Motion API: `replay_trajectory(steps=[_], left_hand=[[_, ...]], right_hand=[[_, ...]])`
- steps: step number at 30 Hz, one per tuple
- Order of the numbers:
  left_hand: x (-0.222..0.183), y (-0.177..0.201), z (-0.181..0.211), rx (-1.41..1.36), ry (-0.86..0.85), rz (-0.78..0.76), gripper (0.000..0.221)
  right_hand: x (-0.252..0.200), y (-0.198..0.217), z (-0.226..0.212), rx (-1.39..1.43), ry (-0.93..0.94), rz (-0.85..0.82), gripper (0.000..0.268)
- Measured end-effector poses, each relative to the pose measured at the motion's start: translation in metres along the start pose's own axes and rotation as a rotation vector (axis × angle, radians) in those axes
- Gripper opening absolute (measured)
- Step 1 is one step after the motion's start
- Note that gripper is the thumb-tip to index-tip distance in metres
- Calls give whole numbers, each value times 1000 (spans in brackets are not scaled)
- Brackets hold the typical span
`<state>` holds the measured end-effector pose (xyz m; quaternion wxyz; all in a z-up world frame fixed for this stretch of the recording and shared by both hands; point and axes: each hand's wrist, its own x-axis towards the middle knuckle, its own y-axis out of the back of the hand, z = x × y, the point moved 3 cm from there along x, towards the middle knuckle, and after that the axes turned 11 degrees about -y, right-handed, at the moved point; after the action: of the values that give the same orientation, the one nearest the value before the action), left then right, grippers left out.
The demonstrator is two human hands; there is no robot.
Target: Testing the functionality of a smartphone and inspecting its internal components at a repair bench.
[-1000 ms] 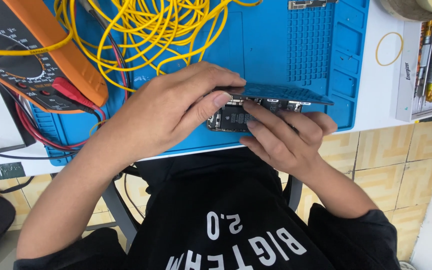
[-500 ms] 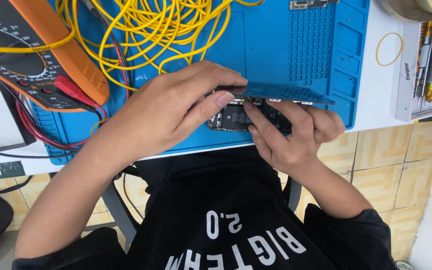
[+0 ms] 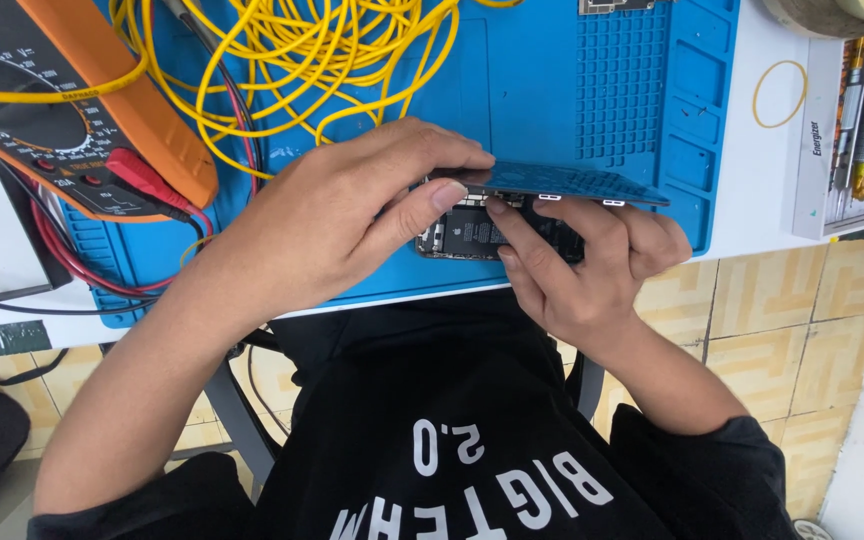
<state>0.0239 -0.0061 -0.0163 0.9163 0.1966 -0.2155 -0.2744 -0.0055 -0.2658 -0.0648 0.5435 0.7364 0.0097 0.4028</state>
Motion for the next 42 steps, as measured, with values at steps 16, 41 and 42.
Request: replay_trajectory(steps=[16,41,42], left_hand=[[1,1,3,-5,6,-8,38],[2,3,10,11,-8,-52,39],[3,4,11,15,-39,-58,36]], right_hand=[[9,1,-6,9,143,112,47],[-3,7,0,109,382,54,37],[-8,13,6,304,395,184,26]])
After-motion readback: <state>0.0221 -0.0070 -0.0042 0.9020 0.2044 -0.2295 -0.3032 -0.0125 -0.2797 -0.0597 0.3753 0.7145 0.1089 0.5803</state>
